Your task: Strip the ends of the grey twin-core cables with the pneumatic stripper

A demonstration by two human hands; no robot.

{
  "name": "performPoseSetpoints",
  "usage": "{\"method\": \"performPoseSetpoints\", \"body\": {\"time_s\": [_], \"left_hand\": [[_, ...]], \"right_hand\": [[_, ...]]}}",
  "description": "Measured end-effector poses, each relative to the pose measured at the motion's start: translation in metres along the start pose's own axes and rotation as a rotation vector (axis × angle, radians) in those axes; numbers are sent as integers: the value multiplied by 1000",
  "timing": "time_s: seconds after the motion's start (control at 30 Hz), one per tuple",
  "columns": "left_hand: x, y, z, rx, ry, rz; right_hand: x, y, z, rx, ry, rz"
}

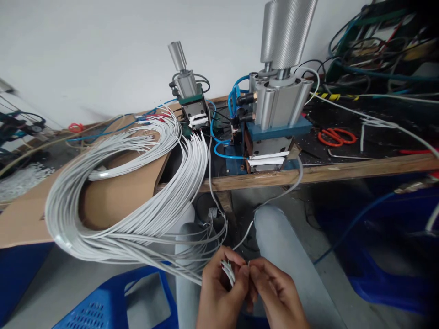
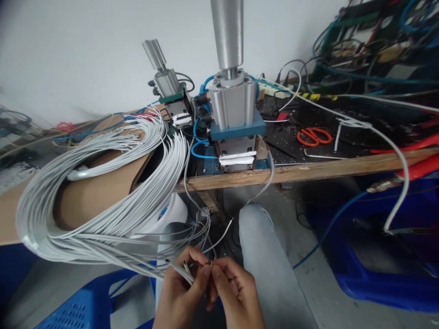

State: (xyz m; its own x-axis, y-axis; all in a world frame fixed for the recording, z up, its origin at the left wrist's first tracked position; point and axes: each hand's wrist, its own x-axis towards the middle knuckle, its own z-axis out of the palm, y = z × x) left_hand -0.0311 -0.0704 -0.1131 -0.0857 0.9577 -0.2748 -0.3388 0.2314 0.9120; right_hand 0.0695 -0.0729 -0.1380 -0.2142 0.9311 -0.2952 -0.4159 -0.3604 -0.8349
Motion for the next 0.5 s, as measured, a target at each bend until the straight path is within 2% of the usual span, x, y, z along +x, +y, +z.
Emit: {"method": "performPoseSetpoints", "body": {"time_s": [0.23,0.37,0.5], "left_hand": [[7,12,3,97,-108,-83],[12,19,5,192,-122,-84],[14,24,6,311,-126,-39]], "right_hand": [[-2,-5,-1,-40,51,-24],[-4,-6,-3,-198,65,-106],[-4,-3,-15,-413,95,-240]]}}
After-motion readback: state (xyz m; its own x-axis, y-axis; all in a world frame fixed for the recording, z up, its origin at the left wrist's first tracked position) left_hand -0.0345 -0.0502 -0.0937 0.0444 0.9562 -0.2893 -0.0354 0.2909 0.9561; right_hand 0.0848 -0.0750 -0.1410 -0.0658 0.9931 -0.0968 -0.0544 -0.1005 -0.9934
